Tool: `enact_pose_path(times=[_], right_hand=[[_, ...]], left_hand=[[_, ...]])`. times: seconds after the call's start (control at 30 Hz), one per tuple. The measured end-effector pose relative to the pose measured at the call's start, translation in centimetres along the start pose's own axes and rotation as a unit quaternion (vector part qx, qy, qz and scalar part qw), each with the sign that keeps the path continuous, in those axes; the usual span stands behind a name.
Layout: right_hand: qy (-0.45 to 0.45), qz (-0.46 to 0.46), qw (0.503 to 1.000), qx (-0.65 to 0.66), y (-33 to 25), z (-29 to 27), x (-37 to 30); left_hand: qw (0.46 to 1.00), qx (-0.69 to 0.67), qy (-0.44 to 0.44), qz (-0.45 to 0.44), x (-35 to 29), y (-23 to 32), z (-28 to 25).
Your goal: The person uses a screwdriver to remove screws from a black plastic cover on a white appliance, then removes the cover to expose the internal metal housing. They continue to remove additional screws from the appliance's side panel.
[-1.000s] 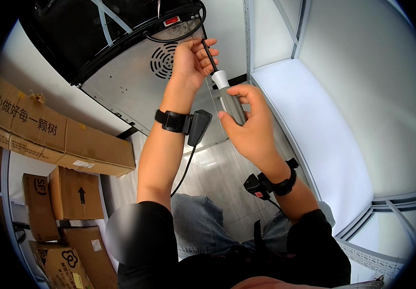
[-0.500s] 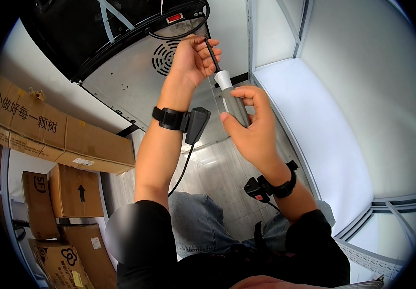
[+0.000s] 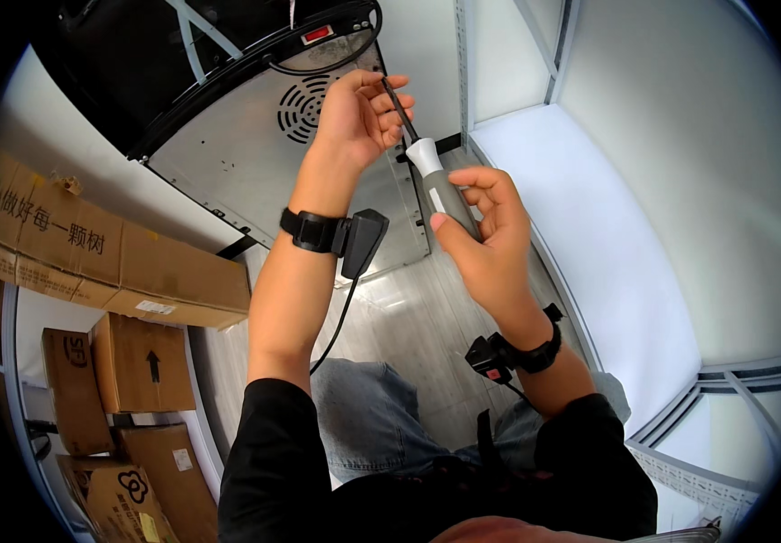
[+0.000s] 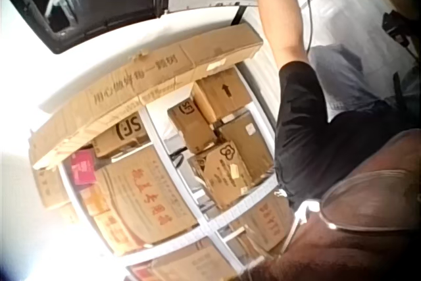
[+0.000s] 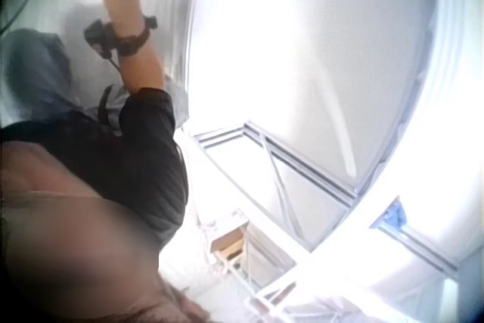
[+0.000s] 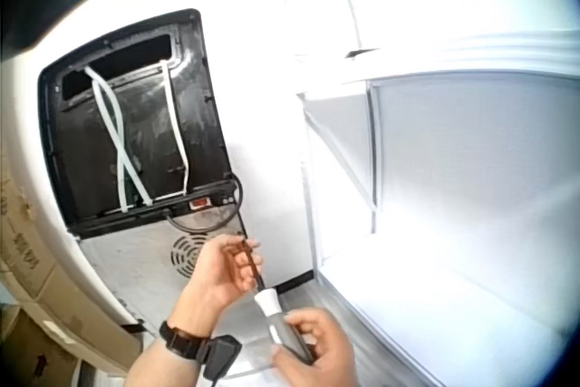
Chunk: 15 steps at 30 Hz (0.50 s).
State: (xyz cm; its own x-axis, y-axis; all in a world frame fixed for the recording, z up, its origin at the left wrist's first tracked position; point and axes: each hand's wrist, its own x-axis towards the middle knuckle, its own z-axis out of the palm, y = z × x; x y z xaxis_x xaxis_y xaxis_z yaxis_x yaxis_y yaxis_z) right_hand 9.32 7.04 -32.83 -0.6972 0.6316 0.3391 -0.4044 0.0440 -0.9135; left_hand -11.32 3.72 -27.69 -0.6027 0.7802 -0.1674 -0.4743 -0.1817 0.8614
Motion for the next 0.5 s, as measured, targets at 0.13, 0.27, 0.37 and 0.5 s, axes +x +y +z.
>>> enact_pose_path(times=[0.13, 0.27, 0.37, 0.5], right_hand=[[-0.025, 0.027, 0.999, 0.012, 0.2, -3.5, 0.4], [-0.046, 0.042, 0.996, -0.064, -1.7, -8.8, 3.0], [-0.051, 0.073, 0.986, -0.141, -3.5, -14.3, 4.3], [0.029, 0.127, 0.969, -0.208, -5.3, -22.7, 3.6]], left_hand=[[0.998, 0.0, -0.03, 0.059, 0.6, -2.2, 1.0], [0.991, -0.038, -0.11, 0.073, 2.2, -4.5, 1.7], [0.987, -0.04, -0.125, 0.092, 3.8, -7.1, 5.6], [0.983, -0.043, -0.162, 0.075, 5.9, -13.0, 12.2]])
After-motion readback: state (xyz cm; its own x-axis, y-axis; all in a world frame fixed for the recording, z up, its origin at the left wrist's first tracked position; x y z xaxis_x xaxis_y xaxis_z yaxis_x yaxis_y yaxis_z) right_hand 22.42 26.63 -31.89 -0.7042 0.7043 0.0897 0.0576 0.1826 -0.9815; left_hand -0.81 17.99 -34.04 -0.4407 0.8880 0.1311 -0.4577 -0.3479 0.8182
